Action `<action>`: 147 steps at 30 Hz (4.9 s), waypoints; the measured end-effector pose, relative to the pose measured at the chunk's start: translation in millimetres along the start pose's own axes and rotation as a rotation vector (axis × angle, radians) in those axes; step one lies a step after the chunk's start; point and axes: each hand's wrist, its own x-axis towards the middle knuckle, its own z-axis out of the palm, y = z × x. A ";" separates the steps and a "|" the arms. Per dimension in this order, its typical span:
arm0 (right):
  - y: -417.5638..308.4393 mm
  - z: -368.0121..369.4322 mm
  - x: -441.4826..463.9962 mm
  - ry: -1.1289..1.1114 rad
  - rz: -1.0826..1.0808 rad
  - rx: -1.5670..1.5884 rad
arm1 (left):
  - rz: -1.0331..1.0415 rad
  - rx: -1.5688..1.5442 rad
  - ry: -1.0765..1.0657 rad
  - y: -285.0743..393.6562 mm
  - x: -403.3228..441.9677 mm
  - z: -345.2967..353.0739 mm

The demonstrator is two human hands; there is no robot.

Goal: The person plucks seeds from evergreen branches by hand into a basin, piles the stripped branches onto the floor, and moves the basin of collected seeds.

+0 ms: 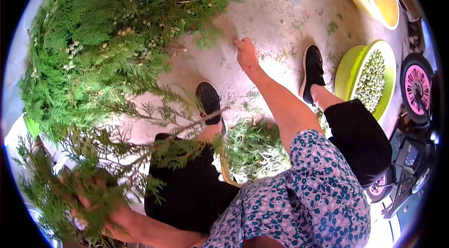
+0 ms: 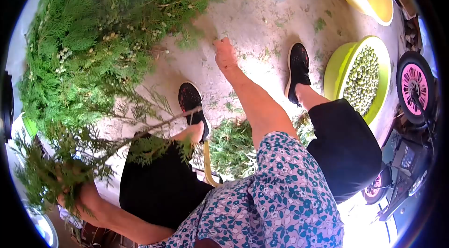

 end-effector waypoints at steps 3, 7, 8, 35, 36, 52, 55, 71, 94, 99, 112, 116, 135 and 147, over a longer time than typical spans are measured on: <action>2.3 9.5 15.1 -0.026 0.061 -0.038 | 0.028 0.048 0.025 -1.9 13.4 0.3; 13.5 6.3 40.7 0.091 0.036 0.075 | 0.062 0.089 0.054 -0.3 29.7 1.9; 9.2 -3.4 54.2 0.145 0.122 0.098 | 0.068 0.094 0.057 0.4 31.9 1.4; 61.4 -60.5 89.9 0.253 -0.073 -0.039 | 0.101 0.166 0.078 -2.4 42.0 10.1; 41.7 -44.3 90.1 0.217 -0.081 -0.047 | 0.105 0.165 0.079 -1.1 40.9 9.0; -85.8 103.5 39.2 -0.243 -0.487 0.059 | 0.128 0.204 0.154 27.2 32.7 -13.0; -94.0 111.4 30.5 -0.537 -0.468 -0.202 | 0.126 0.199 0.153 27.8 31.8 -15.4; 3.2 -306.9 37.0 0.256 -0.164 -0.545 | -0.091 -0.182 -0.178 -29.8 -6.1 53.3; -223.1 -425.9 -59.7 -0.448 0.197 0.918 | -0.946 -0.980 -1.599 -116.4 -18.6 200.4; -252.7 -421.4 -50.9 -0.482 0.176 1.094 | -0.800 -0.982 -1.752 -126.9 5.1 226.8; -253.7 -379.5 -20.5 -0.180 0.244 1.105 | -0.713 0.091 -0.543 -173.3 27.2 199.0; -248.9 -385.7 -9.1 -0.037 0.203 1.114 | -0.577 0.160 -0.105 -156.0 -30.0 225.1; -235.2 -383.1 -13.5 0.105 0.086 0.629 | -0.621 0.074 -0.521 -166.1 -71.2 278.4; -223.6 -374.3 -4.8 0.233 0.300 1.012 | -0.690 0.057 -0.582 -166.8 -80.9 281.8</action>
